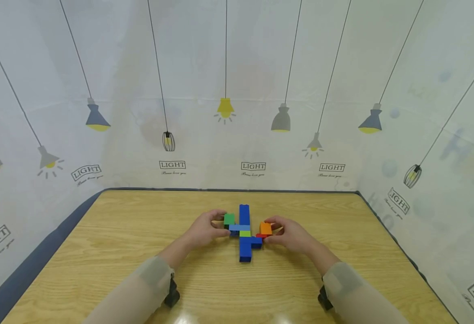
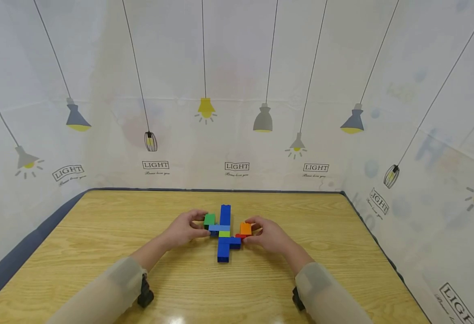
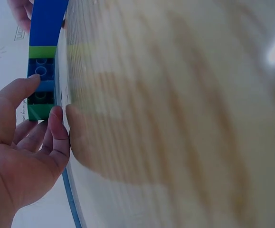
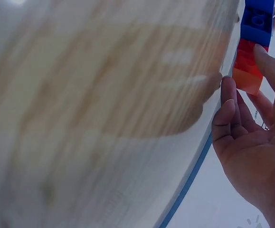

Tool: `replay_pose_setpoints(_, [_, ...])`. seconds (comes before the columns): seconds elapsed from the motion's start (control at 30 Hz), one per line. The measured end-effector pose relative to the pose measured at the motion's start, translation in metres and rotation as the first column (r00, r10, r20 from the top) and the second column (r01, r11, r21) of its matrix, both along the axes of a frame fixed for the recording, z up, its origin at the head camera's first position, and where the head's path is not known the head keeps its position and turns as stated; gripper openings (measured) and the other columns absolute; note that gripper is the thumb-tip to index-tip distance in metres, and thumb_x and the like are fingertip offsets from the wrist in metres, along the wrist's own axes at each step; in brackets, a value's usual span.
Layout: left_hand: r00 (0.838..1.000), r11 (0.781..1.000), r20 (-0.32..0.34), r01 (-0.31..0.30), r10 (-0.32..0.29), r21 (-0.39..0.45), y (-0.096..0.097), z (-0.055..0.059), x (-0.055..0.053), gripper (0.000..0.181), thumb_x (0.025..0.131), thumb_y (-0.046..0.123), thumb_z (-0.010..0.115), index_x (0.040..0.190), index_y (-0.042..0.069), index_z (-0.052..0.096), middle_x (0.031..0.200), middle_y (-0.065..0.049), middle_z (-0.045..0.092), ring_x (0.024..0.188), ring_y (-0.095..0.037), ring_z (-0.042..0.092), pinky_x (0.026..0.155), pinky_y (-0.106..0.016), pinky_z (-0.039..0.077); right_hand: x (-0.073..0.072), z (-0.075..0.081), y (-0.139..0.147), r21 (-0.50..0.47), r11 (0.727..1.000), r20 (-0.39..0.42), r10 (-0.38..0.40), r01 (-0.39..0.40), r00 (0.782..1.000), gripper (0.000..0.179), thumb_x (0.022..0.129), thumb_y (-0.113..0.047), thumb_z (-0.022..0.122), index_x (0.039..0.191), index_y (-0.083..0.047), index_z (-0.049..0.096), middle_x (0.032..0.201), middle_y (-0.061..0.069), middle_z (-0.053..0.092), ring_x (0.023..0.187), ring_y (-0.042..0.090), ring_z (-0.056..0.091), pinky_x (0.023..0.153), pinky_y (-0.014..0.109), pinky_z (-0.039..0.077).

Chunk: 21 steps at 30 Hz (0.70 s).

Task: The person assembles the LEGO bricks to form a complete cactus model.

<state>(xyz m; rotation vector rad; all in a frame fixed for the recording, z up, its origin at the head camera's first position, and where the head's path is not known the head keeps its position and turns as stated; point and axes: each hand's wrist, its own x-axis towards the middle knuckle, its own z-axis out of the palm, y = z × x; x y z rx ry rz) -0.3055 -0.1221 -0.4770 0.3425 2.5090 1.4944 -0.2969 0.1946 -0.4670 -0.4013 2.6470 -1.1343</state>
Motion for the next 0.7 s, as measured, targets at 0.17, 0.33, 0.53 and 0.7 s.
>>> replay_pose_setpoints(0.17, [1.000, 1.000, 0.006, -0.005, 0.005, 0.003, 0.0004, 0.0000, 0.0005, 0.066, 0.096, 0.013, 0.086, 0.155, 0.004, 0.057, 0.149, -0.016, 0.066, 0.120, -0.031, 0.073, 0.092, -0.040, 0.066, 0.0001, 0.0003, -0.0019, 0.017, 1.000, -0.008, -0.002, 0.003, 1.000, 0.057, 0.097, -0.026, 0.087, 0.148, -0.016, 0.066, 0.135, 0.010, 0.072, 0.105, 0.020, 0.069, 0.100, 0.043, 0.062])
replay_pose_setpoints(0.33, [1.000, 1.000, 0.003, -0.007, 0.007, -0.030, 0.0008, -0.0020, -0.0001, 0.065, 0.095, 0.013, 0.086, 0.153, 0.002, 0.059, 0.146, -0.015, 0.067, 0.122, -0.029, 0.072, 0.096, -0.040, 0.064, -0.0003, -0.0010, -0.0031, 0.025, 1.000, -0.007, -0.002, 0.002, 1.000, 0.057, 0.097, -0.025, 0.087, 0.149, -0.016, 0.066, 0.136, 0.009, 0.072, 0.106, 0.019, 0.069, 0.100, 0.043, 0.062])
replay_pose_setpoints(0.53, [1.000, 0.998, -0.008, -0.009, 0.008, -0.060, 0.0006, -0.0029, -0.0012, 0.064, 0.096, 0.015, 0.086, 0.153, 0.002, 0.059, 0.146, -0.015, 0.067, 0.126, -0.029, 0.071, 0.102, -0.042, 0.063, -0.0022, -0.0026, -0.0034, 0.020, 1.000, -0.003, -0.015, 0.015, 1.000, 0.057, 0.096, -0.023, 0.088, 0.148, -0.015, 0.066, 0.136, 0.010, 0.071, 0.105, 0.020, 0.069, 0.101, 0.043, 0.062])
replay_pose_setpoints(0.7, [1.000, 0.998, -0.010, -0.009, 0.009, -0.064, -0.0005, -0.0034, -0.0017, 0.067, 0.095, 0.015, 0.087, 0.154, 0.002, 0.058, 0.147, -0.016, 0.067, 0.123, -0.026, 0.071, 0.095, -0.038, 0.063, -0.0022, -0.0020, -0.0038, 0.016, 1.000, 0.001, -0.008, 0.008, 1.000, 0.058, 0.095, -0.023, 0.088, 0.148, -0.014, 0.066, 0.137, 0.010, 0.071, 0.105, 0.020, 0.069, 0.101, 0.044, 0.063])
